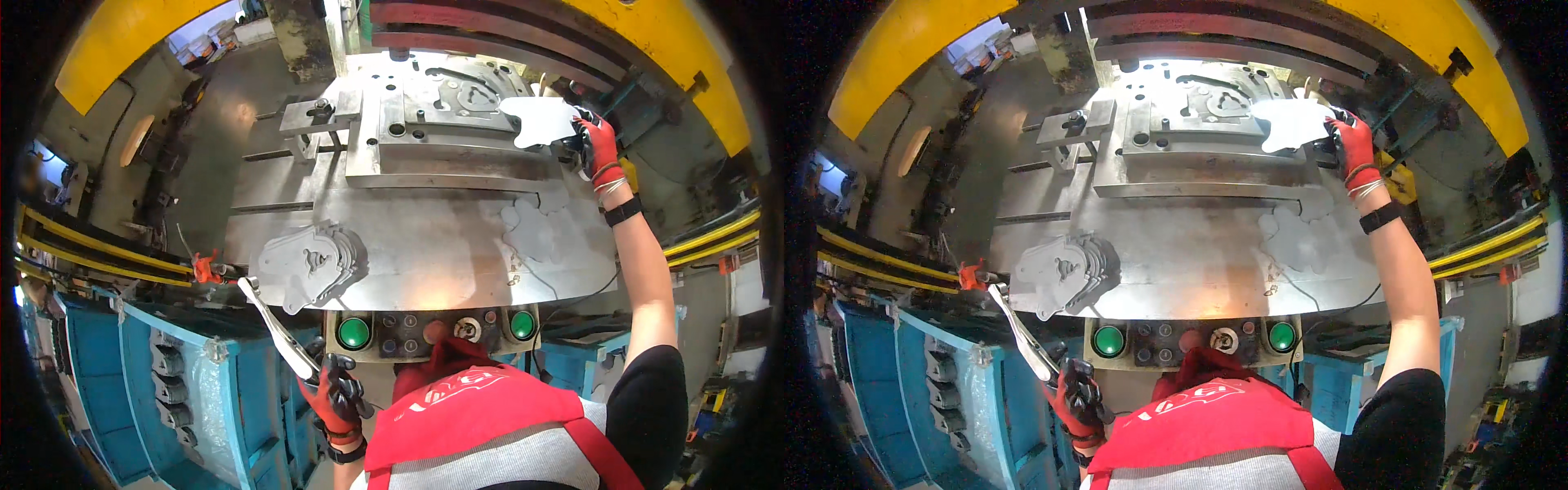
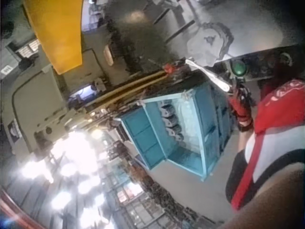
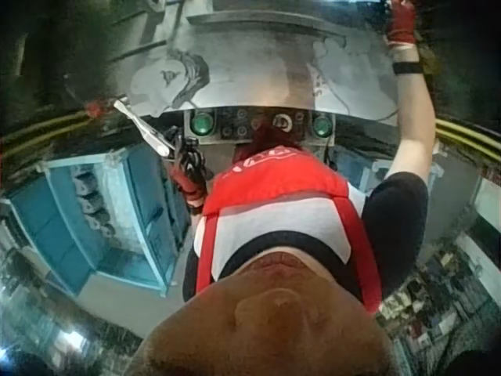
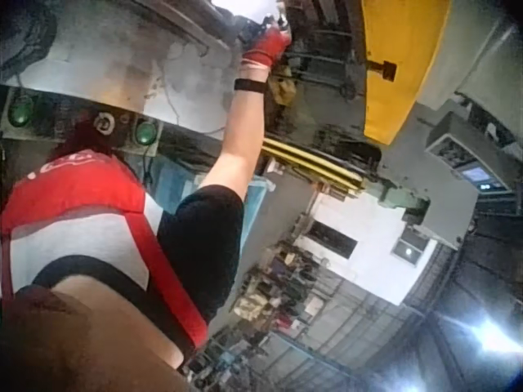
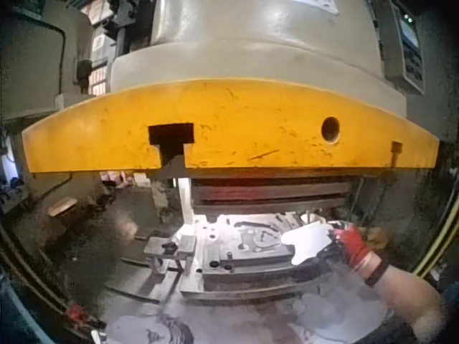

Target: Operating a large metal stamping press to shape flat metal sheets into components.

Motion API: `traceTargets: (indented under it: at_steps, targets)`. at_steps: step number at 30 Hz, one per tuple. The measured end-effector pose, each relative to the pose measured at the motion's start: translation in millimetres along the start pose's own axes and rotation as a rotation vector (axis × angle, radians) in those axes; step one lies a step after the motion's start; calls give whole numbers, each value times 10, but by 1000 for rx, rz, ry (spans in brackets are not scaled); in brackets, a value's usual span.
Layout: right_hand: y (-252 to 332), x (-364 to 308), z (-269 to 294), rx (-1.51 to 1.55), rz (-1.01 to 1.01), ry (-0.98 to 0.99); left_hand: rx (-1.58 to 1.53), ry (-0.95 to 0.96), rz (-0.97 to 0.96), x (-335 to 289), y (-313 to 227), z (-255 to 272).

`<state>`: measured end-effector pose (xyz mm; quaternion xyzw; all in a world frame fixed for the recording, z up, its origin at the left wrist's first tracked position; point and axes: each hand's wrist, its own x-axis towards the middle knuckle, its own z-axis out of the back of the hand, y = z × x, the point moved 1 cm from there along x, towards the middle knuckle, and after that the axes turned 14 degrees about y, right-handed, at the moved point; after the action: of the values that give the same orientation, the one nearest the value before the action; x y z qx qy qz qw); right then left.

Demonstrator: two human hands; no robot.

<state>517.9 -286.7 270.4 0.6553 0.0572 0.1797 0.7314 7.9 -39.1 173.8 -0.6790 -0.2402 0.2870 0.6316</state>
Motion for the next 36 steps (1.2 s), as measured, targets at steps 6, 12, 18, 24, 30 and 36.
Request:
traceTargets:
  at_steps: [6, 12, 18, 24, 30, 36]
  targets:
    - [71, 139, -180, 73, 34, 84, -184, 21, 8, 100, 54, 49]
    - [54, 389, -736, 226, 13, 151, 281, 7, -157, 18, 90, 121]
    - [-68, 273, -185, -598, 336, 434, 365, -57, -126, -133, 142, 369]
    - [-45, -443, 43, -76, -240, 311, 404, -284, -207, 1, 390, 514]
    - [-93, -782, 93, -449, -101, 330, 641, -232, -191, 100, 573, 688]
    - [-138, -801, 31, -454, -166, 243, 615, -264, -239, 74, 1015, 807]
